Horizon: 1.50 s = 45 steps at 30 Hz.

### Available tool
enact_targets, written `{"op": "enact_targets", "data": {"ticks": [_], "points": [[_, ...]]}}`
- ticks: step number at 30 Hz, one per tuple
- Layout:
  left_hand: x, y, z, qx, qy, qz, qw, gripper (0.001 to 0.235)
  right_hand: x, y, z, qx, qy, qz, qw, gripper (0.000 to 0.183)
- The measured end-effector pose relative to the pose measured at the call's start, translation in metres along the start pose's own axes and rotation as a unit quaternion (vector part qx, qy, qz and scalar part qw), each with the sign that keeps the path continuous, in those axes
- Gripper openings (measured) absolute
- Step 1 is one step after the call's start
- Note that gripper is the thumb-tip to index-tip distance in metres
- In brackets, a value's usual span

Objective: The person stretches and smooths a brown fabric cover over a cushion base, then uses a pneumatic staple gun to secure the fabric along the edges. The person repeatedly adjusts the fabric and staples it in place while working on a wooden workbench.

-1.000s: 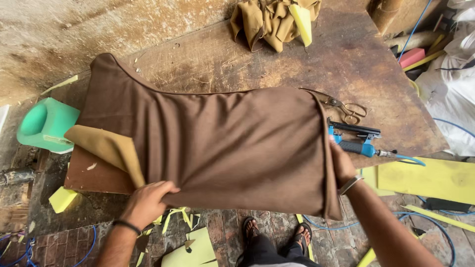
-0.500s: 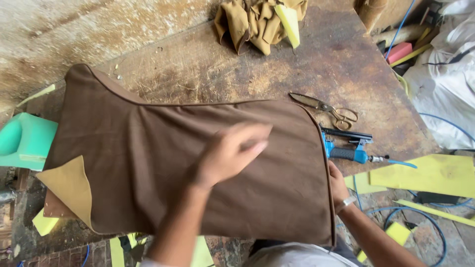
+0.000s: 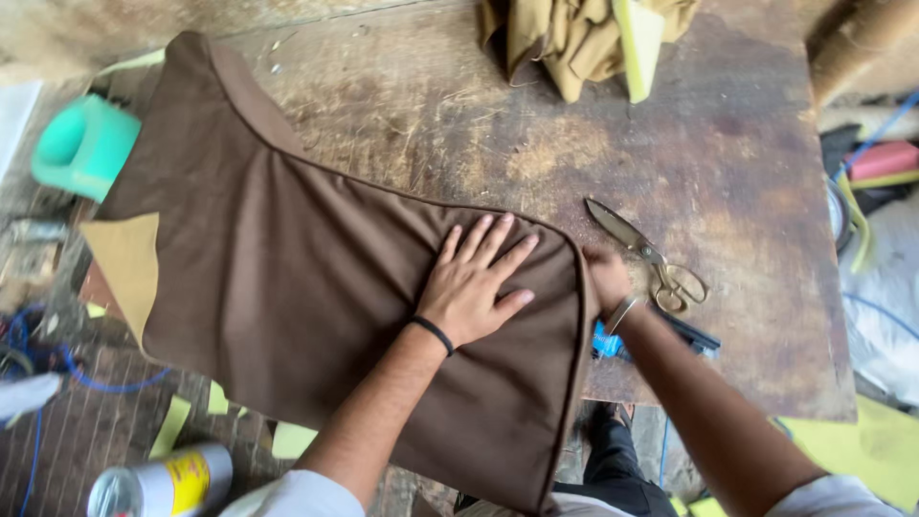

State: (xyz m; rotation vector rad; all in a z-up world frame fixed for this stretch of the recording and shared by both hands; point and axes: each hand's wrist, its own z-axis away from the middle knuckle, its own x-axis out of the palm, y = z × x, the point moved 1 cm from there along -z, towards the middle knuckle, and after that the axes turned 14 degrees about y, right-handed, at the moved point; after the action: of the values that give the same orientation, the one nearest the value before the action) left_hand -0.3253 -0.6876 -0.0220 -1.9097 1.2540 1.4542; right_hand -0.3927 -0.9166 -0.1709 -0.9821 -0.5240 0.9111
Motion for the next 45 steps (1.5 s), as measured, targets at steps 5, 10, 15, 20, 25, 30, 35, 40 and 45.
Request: {"op": "enact_targets", "data": {"ticks": [5,10,15,20,25,30,35,40,45], "points": [[-0.016,0.004,0.021,-0.114,0.010,-0.020,0.993,0.076,0.010,0.067,-0.012,-0.011,0.026,-0.097,0.995,0.022],[-0.021,0.006,0.056,-0.149,0.005,-0.055,0.987,0.075,0.014,0.054,-0.013,-0.055,0.049,0.069,0.995,0.023],[-0.020,0.003,0.056,-0.143,0.005,-0.046,0.989,0.075,-0.017,-0.012,0.055,-0.226,0.166,-0.024,0.960,0.033],[-0.024,0.008,0.068,-0.079,0.000,0.003,0.997,0.082,0.000,-0.039,0.159,-0.517,0.020,0.209,0.830,0.059],[-0.057,0.016,0.126,0.120,-0.090,0.088,0.985,0.103,0.003,-0.018,0.225,-0.399,0.046,0.200,0.894,0.068],[-0.079,0.012,0.186,0.200,-0.152,0.138,0.958,0.109,0.022,0.051,0.323,-0.347,0.061,0.252,0.901,0.118],[-0.081,-0.002,0.202,0.181,0.005,0.195,0.964,0.037,0.048,0.083,0.359,-0.434,0.241,0.230,0.837,0.065],[-0.089,0.001,0.185,0.169,0.045,0.232,0.957,0.010,0.040,0.082,0.358,-0.473,0.337,0.311,0.752,0.041],[-0.079,0.007,0.164,0.152,-0.052,0.214,0.964,0.020,0.031,0.080,0.324,-0.446,0.283,0.236,0.816,0.020]]}}
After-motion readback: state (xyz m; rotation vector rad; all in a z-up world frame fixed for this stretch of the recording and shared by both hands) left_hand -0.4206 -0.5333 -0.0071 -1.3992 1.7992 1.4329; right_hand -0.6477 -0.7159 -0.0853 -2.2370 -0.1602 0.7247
